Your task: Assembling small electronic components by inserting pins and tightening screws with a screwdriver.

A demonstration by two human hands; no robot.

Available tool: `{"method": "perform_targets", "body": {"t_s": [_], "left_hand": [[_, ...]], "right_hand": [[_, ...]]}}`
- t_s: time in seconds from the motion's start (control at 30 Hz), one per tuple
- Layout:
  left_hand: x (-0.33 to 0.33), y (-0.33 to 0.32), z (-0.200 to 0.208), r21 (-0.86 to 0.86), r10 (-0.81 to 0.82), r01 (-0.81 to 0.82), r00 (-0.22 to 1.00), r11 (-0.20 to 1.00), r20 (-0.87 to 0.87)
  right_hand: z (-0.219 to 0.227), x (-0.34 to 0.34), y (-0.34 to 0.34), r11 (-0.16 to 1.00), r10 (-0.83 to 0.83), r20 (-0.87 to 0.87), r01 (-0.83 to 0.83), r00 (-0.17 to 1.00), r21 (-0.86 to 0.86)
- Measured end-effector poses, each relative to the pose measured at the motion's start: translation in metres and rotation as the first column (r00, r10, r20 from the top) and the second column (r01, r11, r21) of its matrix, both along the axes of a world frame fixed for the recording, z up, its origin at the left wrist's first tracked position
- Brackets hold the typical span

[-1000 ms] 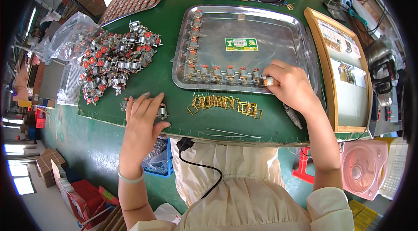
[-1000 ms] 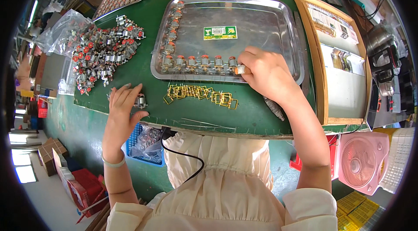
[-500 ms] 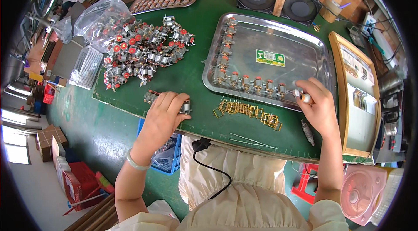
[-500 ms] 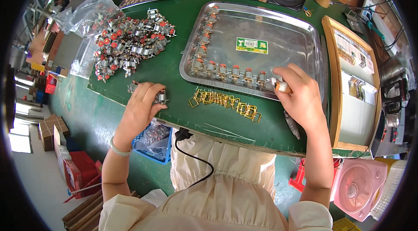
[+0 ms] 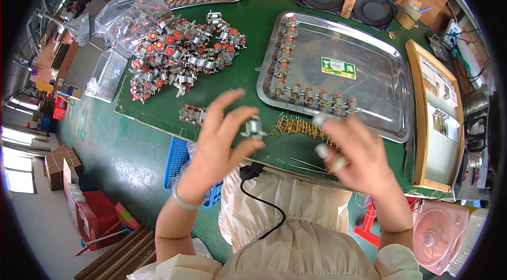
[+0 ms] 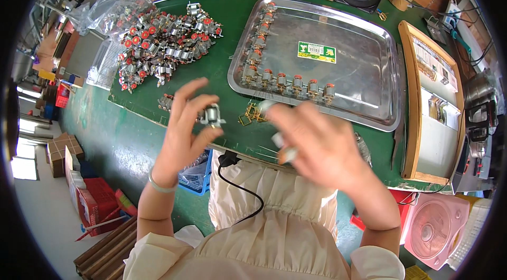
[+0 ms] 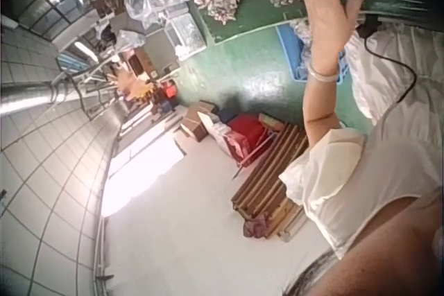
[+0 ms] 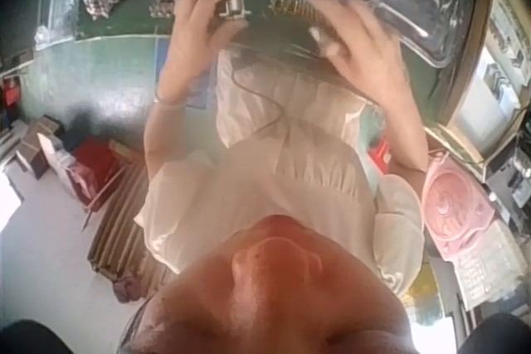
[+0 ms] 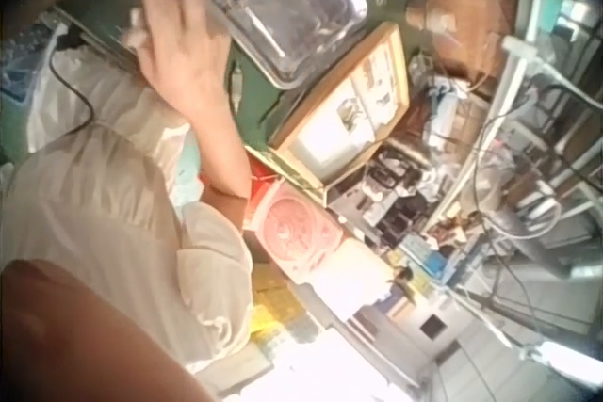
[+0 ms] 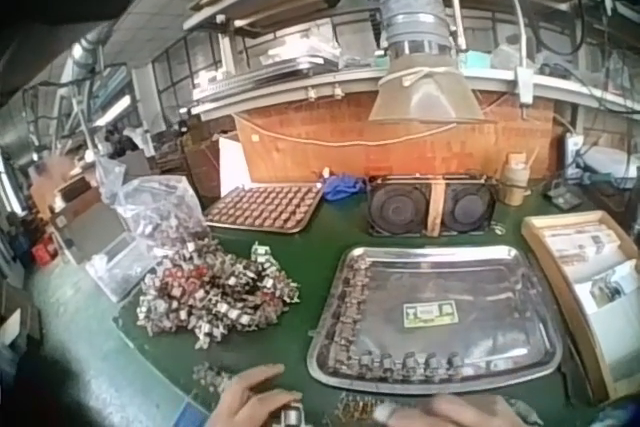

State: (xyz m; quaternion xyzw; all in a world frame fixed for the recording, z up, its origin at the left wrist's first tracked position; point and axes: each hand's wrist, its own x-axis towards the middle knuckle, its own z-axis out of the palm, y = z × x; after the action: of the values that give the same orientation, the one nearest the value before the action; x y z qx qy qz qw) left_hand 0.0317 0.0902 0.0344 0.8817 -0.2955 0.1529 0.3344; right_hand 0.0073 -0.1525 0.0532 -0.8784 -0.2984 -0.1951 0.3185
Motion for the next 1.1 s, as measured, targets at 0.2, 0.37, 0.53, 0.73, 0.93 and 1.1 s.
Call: {"method": "perform_targets", "body": {"t_s": [0.2,0.37,0.53,0.73,0.93,1.1], "left_hand": [[-0.015,-0.017,-0.001,-0.417,-0.474,0.323,0.814,0.849,-0.334],[-0.041,-0.024,-0.028,-0.88,-0.804,-0.17,0.359,0.444,-0.475],[-0.053,-0.044,-0.034,-0.905,-0.906,-0.406,0.325,0.125,-0.27],[-0.049,-0.065,-0.025,-0.885,-0.366,-0.035,0.903,0.464,-0.227],[-0.05,-0.065,-0.023,-0.826,-0.282,0.035,0.948,0.563,-0.151],[-0.051,-0.058,-0.009,-0.844,-0.461,-0.167,0.776,0.509,-0.432]], "right_hand": [[0.004,0.0,0.032,0.951,0.308,0.033,-0.308,0.951,-0.011],[-0.005,-0.004,0.025,0.816,0.492,-0.243,-0.346,0.836,0.463],[-0.011,-0.01,0.028,0.786,0.453,-0.213,-0.276,0.865,0.553],[-0.01,-0.021,0.022,0.79,0.319,-0.514,0.077,0.796,0.609],[-0.008,-0.02,0.015,0.817,0.294,-0.487,0.048,0.823,0.574],[-0.009,-0.021,0.01,0.942,0.135,-0.084,-0.102,0.987,0.32]]}}
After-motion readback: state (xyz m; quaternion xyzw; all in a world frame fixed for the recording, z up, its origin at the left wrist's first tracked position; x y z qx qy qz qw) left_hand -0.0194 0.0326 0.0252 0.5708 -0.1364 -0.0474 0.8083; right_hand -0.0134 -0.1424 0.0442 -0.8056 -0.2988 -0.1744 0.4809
